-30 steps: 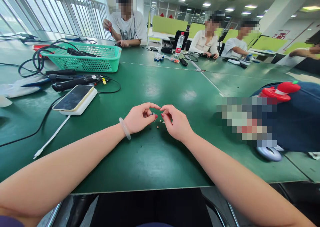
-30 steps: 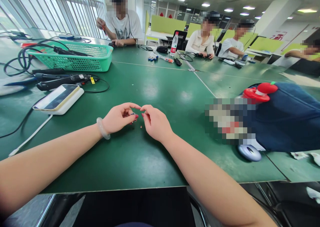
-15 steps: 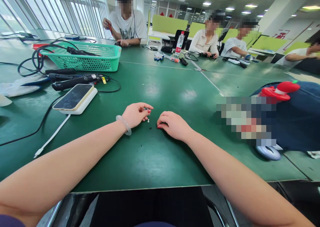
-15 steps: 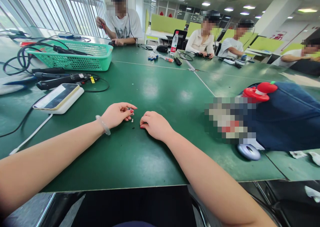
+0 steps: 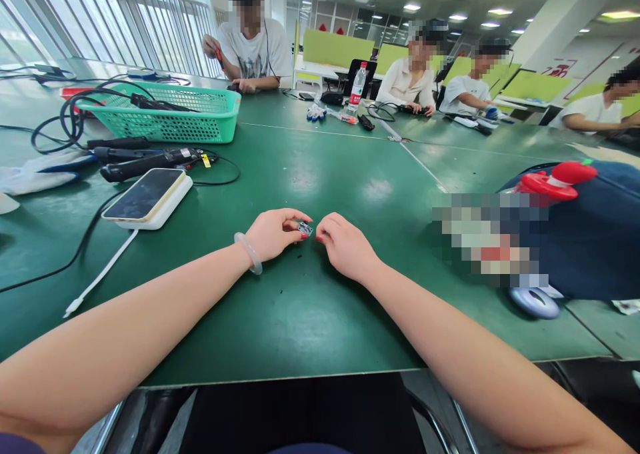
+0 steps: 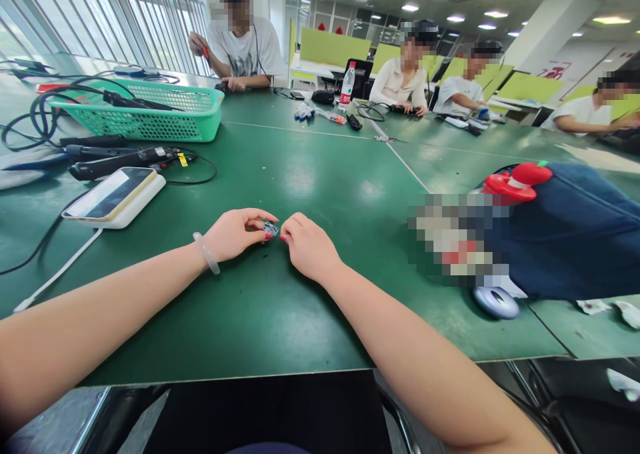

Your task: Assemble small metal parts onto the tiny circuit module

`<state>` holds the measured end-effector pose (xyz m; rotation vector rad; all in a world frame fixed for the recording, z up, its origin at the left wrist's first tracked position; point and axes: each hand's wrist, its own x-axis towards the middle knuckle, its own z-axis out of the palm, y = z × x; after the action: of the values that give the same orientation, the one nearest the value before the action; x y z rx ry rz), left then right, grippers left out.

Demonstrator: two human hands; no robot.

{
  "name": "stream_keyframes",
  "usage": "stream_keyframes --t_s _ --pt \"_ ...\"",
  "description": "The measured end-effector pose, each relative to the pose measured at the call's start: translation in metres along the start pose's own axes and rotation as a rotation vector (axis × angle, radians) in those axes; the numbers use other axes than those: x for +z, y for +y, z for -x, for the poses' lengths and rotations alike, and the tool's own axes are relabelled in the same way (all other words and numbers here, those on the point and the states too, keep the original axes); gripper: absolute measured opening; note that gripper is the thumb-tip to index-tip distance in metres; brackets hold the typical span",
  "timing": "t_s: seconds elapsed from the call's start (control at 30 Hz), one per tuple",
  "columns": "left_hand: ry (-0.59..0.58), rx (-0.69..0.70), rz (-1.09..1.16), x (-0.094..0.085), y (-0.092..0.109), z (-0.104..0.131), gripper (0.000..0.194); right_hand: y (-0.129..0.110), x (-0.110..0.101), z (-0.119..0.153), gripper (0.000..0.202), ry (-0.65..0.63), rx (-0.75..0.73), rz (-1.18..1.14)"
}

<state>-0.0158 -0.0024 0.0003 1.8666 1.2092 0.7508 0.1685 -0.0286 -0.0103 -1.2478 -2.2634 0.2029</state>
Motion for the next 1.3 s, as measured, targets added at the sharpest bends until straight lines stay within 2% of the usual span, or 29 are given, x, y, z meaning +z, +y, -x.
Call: stream_keyframes --t_s 0.13,0.47,0.6,0.67,0.77,0.87,1.0,1.07,1.17,1.3 --pt "-0.015 0.026 -0.057 0.003 0.007 0.005 0.026 -0.008 -0.003 -0.001 0.014 0.123 0.008 -0.117" --pt "0.018 0.075 -0.03 0.006 0.008 0.006 0.028 -0.01 -0.003 0.002 0.014 0.205 -0.048 -0.153" --pt "0.089 -0.003 -0.005 0.004 0.007 0.005 0.028 -0.009 -0.005 0.002 0.018 0.237 -0.024 -0.156" --pt "0.124 -0.062 0.001 0.003 0.008 0.005 0.026 -0.008 -0.004 0.002 0.018 0.215 -0.012 -0.143" --pt "0.128 -0.101 0.049 0.003 0.01 0.006 0.024 -0.006 -0.001 0.002 0.018 0.097 -0.005 -0.096" --pt "0.082 -0.134 0.278 0.006 0.012 0.005 0.023 -0.003 0.003 0.002 0.015 -0.016 -0.006 -0.014" --pt "0.039 -0.156 0.53 0.01 0.013 0.003 0.024 -0.001 0.007 0.003 0.019 -0.05 -0.027 0.061" --pt "0.046 -0.098 0.505 0.009 0.013 0.003 0.026 -0.001 0.007 0.003 0.021 -0.047 -0.032 0.058" --pt "0.106 0.016 0.345 0.006 0.012 0.003 0.027 -0.004 0.007 0.003 0.02 -0.038 -0.035 0.054" --pt "0.16 0.052 0.147 0.002 0.007 0.0 0.026 -0.008 0.012 0.0 0.018 -0.041 -0.07 0.084"
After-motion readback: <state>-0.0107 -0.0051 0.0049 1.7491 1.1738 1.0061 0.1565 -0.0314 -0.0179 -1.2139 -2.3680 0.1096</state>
